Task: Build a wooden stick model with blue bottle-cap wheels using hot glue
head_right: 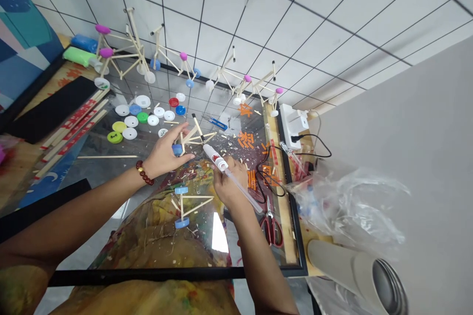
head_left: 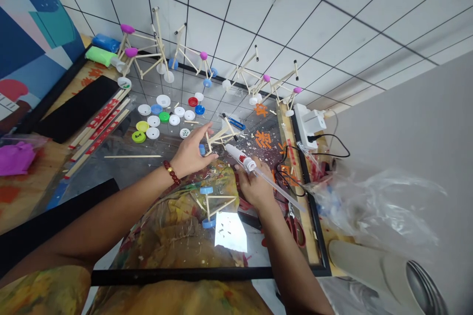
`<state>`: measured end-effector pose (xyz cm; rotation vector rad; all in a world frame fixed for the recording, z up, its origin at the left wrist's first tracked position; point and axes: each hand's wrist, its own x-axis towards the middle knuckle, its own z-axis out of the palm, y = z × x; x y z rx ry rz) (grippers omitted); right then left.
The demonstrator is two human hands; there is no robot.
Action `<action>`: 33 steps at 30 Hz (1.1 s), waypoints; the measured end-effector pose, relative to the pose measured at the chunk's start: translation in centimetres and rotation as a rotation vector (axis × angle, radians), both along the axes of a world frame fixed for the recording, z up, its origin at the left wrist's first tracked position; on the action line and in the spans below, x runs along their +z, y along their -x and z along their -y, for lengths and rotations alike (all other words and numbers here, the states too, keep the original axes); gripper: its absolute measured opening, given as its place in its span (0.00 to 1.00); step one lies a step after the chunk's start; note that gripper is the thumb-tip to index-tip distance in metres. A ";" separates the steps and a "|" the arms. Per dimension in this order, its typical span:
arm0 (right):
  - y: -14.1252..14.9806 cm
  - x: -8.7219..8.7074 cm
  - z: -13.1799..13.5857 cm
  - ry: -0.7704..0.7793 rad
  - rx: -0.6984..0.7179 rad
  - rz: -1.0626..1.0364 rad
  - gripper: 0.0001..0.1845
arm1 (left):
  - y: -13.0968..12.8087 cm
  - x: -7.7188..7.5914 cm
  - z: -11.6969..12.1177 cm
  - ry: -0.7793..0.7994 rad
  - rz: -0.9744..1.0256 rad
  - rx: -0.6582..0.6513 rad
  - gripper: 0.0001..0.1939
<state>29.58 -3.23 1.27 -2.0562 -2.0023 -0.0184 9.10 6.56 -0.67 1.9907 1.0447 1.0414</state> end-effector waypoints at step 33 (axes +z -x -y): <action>-0.3 2.5 2.7 -0.231 -0.142 -0.805 0.16 | -0.1 1.5 -0.7 0.674 0.918 0.020 0.19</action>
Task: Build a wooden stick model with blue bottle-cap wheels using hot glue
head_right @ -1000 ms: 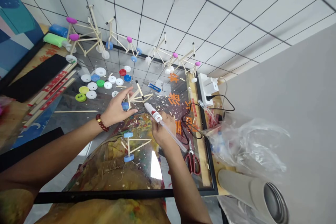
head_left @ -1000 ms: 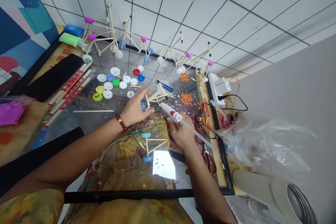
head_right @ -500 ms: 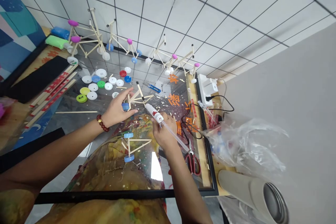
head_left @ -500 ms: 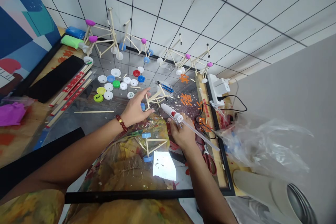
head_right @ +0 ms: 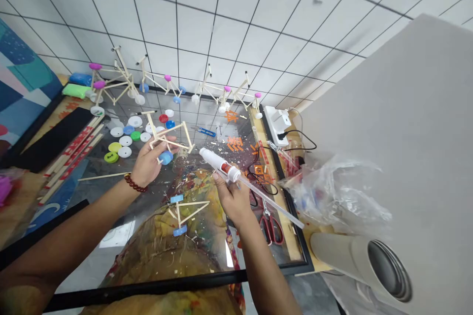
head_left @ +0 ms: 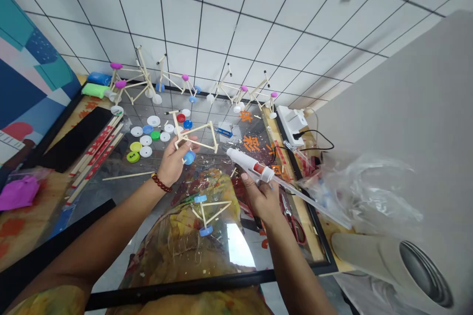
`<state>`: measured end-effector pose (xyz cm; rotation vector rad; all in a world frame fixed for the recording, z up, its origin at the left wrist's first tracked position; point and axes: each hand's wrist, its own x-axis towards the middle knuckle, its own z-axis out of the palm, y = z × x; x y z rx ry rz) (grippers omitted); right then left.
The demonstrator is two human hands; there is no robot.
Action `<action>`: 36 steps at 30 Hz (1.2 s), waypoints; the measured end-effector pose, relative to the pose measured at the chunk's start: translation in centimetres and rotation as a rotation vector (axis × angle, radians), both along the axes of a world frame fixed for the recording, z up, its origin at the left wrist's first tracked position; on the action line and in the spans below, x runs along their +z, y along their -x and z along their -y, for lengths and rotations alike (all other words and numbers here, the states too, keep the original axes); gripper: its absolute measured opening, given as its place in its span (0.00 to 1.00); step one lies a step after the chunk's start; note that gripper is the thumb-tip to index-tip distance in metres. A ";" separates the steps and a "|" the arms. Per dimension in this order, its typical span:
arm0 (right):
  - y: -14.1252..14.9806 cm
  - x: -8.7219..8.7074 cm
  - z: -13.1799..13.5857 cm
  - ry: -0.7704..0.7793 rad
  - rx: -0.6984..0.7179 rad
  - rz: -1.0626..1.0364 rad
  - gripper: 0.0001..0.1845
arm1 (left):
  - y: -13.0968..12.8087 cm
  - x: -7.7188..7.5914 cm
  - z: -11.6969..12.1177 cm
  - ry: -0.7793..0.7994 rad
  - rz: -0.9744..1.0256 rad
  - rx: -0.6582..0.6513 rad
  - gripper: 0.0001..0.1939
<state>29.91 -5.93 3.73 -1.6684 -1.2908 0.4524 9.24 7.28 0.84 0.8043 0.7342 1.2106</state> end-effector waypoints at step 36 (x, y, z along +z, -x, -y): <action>1.8 2.9 -3.9 -0.077 0.109 0.228 0.17 | -0.5 2.1 0.8 0.490 0.322 -0.118 0.10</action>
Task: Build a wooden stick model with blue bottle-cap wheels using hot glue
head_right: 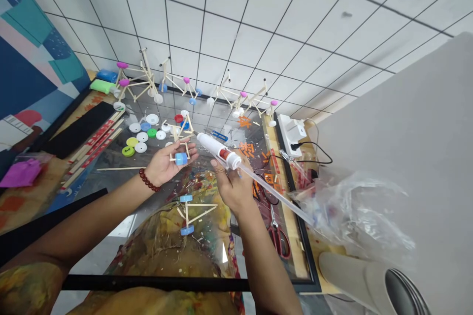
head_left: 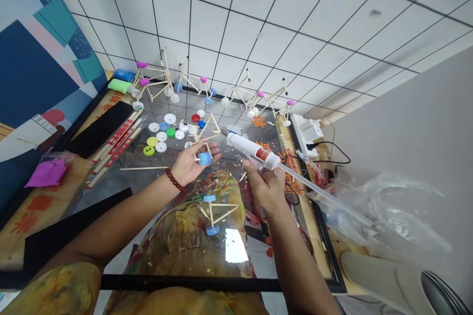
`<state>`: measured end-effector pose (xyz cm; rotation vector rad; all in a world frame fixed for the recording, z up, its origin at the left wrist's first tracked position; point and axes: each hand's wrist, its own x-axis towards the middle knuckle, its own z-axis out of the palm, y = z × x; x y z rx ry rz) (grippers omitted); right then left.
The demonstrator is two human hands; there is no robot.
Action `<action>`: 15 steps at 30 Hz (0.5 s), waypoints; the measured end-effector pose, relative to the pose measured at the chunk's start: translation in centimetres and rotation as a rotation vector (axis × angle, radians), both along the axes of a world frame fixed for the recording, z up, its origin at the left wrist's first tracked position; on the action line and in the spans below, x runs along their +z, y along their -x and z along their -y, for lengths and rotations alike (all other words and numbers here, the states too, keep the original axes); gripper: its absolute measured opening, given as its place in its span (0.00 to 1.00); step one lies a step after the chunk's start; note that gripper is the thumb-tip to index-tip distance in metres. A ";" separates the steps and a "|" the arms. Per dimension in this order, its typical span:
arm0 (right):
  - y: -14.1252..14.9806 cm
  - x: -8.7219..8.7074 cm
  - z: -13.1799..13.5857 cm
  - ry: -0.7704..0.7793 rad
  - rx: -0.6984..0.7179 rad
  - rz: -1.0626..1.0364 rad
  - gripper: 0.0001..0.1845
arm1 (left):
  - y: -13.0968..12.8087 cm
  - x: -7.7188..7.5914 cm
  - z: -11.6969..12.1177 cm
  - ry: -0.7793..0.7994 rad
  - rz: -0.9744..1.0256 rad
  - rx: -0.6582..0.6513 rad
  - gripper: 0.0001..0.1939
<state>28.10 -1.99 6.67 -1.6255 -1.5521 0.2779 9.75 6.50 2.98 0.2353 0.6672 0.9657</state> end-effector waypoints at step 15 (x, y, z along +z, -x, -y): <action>0.0 0.1 -0.2 0.011 0.013 -0.061 0.15 | 0.0 -0.1 0.0 -0.003 0.000 0.003 0.10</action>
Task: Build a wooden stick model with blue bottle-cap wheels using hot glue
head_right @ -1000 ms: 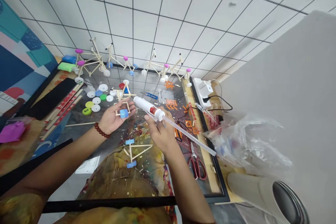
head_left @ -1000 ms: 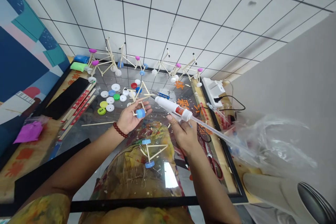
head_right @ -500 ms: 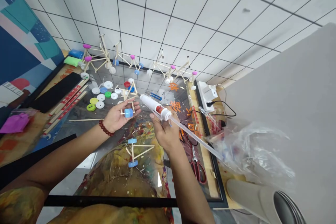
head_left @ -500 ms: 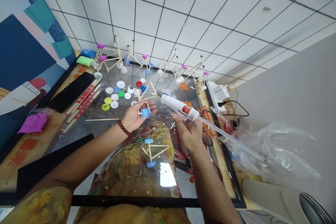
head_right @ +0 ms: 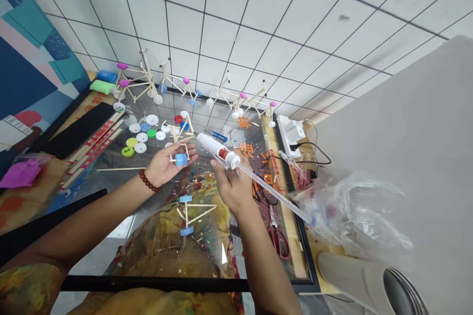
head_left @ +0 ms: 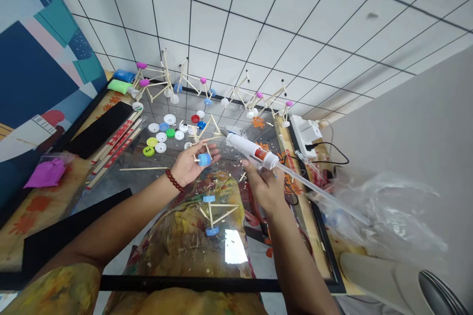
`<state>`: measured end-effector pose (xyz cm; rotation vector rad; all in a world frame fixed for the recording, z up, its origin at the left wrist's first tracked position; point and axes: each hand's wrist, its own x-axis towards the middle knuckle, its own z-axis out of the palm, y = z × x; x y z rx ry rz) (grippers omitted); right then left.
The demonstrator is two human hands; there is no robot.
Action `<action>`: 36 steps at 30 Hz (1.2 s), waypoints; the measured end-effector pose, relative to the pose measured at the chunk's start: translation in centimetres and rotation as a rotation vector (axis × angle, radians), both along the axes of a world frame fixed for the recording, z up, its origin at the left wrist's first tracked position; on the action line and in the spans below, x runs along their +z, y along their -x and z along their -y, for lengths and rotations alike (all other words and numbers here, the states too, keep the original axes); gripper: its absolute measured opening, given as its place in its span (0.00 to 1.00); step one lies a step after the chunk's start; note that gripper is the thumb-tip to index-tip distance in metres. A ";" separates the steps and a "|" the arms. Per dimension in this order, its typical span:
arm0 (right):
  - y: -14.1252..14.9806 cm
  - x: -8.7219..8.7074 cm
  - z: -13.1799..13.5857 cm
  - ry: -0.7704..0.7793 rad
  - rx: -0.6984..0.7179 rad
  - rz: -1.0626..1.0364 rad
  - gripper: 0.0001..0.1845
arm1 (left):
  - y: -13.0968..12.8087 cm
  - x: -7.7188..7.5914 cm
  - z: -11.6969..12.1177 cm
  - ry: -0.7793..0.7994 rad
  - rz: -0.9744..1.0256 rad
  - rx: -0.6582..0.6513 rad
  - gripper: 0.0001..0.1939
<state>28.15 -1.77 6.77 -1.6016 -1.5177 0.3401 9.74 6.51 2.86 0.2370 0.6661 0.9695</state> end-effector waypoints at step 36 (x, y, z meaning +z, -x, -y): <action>-0.2 -1.4 1.0 -0.005 0.021 0.115 0.14 | -0.1 0.1 0.0 0.014 -0.010 0.003 0.10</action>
